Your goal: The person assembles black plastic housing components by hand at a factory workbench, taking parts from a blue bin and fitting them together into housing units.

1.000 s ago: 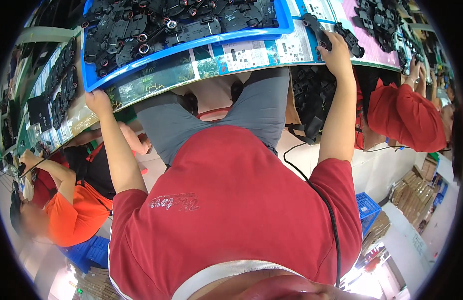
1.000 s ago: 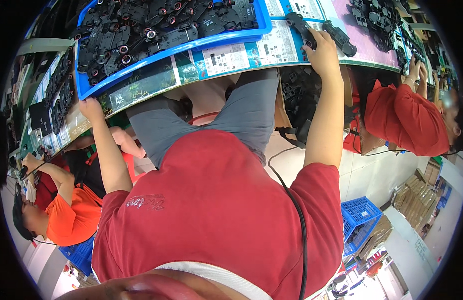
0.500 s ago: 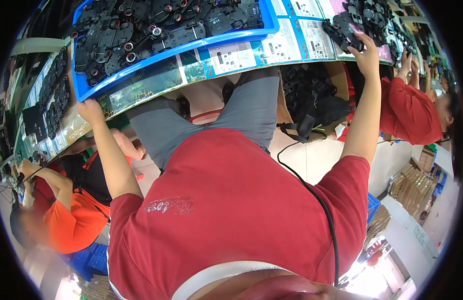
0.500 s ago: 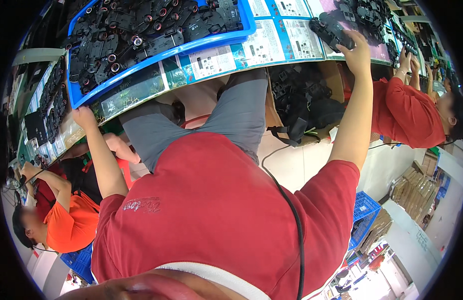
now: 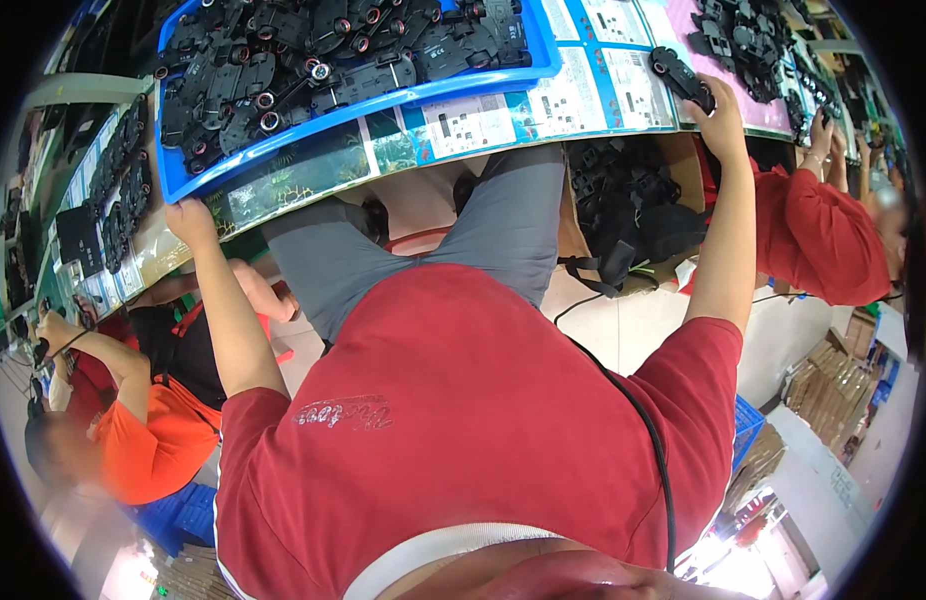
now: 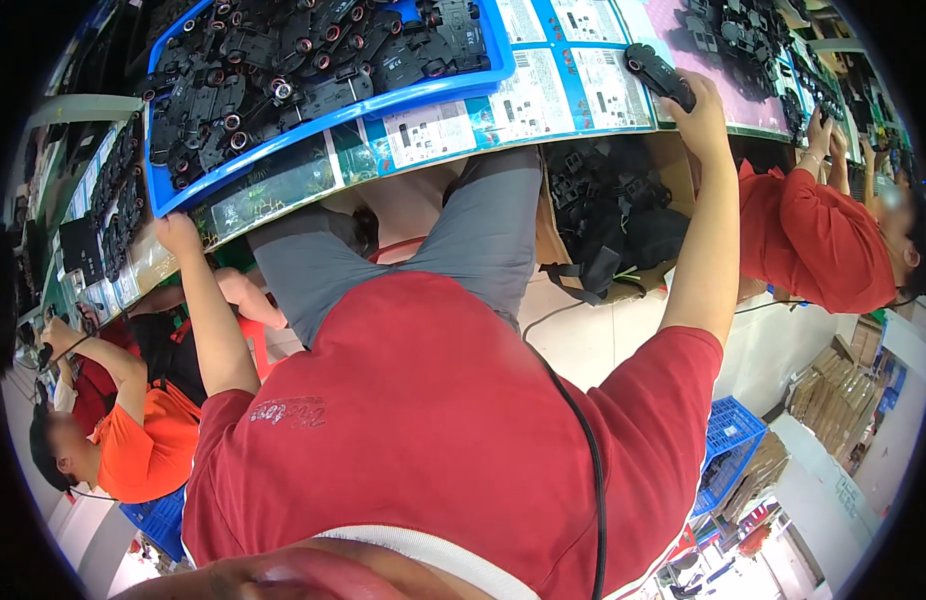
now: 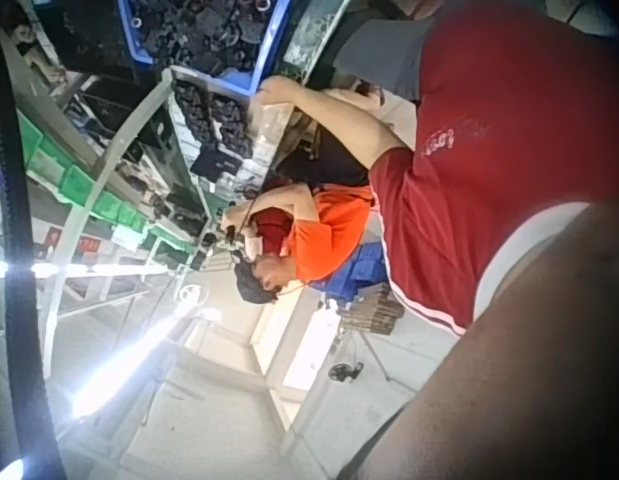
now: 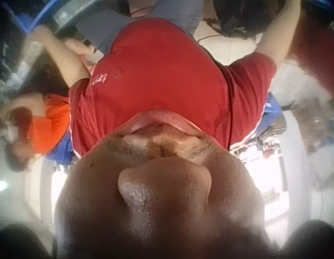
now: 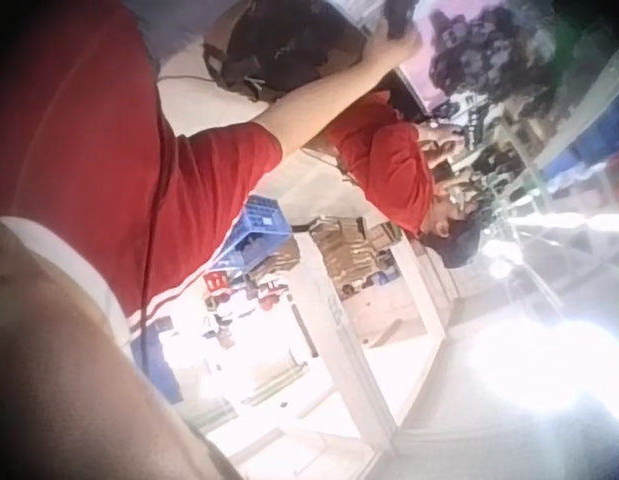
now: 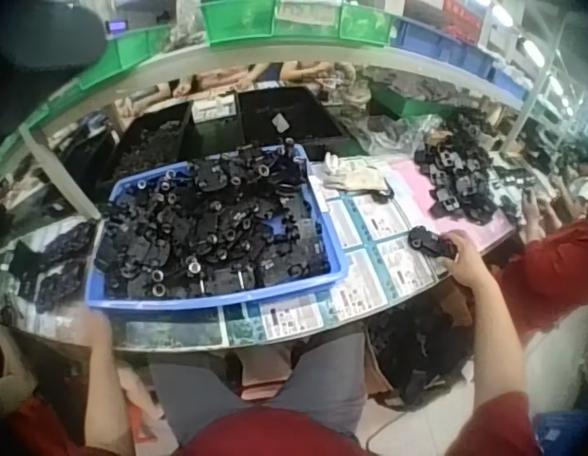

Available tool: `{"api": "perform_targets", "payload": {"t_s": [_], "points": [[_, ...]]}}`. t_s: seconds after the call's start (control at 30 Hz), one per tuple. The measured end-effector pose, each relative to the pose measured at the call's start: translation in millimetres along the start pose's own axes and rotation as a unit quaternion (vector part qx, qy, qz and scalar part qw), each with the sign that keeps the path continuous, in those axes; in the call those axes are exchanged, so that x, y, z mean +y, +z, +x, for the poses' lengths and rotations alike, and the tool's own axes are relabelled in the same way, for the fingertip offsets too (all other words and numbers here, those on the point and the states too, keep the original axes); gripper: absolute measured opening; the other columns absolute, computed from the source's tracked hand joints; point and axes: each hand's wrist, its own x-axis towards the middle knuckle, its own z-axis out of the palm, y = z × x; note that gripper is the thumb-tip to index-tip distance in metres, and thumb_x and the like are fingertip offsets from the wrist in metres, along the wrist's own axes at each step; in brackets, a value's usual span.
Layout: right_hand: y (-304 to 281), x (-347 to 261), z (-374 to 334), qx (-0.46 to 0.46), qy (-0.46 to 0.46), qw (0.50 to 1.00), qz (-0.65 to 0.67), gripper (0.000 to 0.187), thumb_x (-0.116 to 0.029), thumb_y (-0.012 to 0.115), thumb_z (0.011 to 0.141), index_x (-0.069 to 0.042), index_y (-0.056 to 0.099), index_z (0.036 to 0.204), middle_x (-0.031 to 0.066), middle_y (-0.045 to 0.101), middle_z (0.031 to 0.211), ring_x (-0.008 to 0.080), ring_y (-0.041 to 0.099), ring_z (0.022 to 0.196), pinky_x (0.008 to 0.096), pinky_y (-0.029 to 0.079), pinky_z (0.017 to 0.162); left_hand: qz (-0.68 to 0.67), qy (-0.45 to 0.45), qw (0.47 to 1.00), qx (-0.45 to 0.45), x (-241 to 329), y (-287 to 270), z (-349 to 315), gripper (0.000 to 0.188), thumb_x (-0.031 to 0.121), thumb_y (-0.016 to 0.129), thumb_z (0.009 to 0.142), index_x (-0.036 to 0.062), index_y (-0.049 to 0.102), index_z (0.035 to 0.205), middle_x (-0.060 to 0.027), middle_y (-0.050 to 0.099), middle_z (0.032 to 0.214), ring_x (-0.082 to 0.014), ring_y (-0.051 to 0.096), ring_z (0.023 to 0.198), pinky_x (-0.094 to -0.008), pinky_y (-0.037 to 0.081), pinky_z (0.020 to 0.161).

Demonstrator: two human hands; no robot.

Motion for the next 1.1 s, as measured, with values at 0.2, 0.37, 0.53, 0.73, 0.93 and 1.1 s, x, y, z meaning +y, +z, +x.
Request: {"api": "perform_targets", "payload": {"t_s": [0.2,0.37,0.53,0.73,0.93,1.1], "points": [[0.6,3.5,1.6,-0.02,0.066,0.998,0.005,0.049,-0.018,0.074,0.083,-0.005,0.061,0.128,0.0185,0.063,0.124,0.0347,0.059,0.117,0.0397,0.045,0.101,0.017,-0.008,1.0,0.002,-3.5,-0.1,5.4,0.03,0.021,0.05,0.093,-0.0023,0.067,0.099,-0.02,0.068,0.084,-0.0306,0.063,0.075,-0.0411,0.048,0.073],[-6.0,-1.6,0.6,0.001,0.029,1.0,0.0,0.049,-0.018,0.076,0.082,-0.005,0.062,0.127,0.0184,0.063,0.123,0.0345,0.059,0.116,0.0396,0.046,0.1,0.008,-0.012,1.0,-0.003,5.0,1.5,-0.1,0.029,0.02,0.05,0.093,-0.0026,0.067,0.102,-0.0204,0.068,0.085,-0.031,0.063,0.076,-0.041,0.048,0.074],[-0.5,-5.3,-0.4,0.009,0.041,0.999,-0.011,0.05,-0.018,0.078,0.079,-0.004,0.063,0.125,0.0184,0.064,0.122,0.0347,0.06,0.114,0.0399,0.047,0.098,-0.001,-0.025,1.0,-0.002,1.9,-1.4,1.7,0.029,0.019,0.05,0.092,-0.0025,0.067,0.101,-0.0205,0.068,0.084,-0.0311,0.063,0.076,-0.0413,0.049,0.074],[0.6,-16.0,-0.8,0.006,0.11,0.994,-0.02,0.053,-0.029,0.08,0.078,-0.003,0.065,0.122,0.0189,0.066,0.115,0.0339,0.065,0.104,0.0399,0.05,0.092,0.009,0.013,1.0,0.013,0.9,1.2,0.9,0.024,0.017,0.051,0.093,-0.0007,0.067,0.096,-0.0107,0.065,0.074,-0.0216,0.058,0.066,-0.0363,0.047,0.064],[6.1,-19.5,-3.6,0.081,0.097,0.992,-0.027,0.056,-0.033,0.08,0.078,0.0,0.064,0.122,0.0213,0.068,0.11,0.0336,0.066,0.102,0.0399,0.051,0.09,-0.006,0.028,0.999,0.031,-0.3,3.3,0.5,0.023,0.016,0.051,0.093,-0.0002,0.067,0.097,-0.0105,0.066,0.076,-0.0208,0.059,0.067,-0.0355,0.047,0.065],[7.0,-15.4,-5.2,-0.017,0.121,0.992,-0.045,0.059,-0.034,0.08,0.079,0.001,0.063,0.123,0.0219,0.067,0.114,0.0355,0.064,0.108,0.0409,0.05,0.093,0.017,0.007,1.0,0.022,4.4,3.1,0.8,0.023,0.017,0.051,0.093,0.0004,0.067,0.097,-0.0099,0.066,0.075,-0.0203,0.06,0.068,-0.035,0.047,0.065]]}}
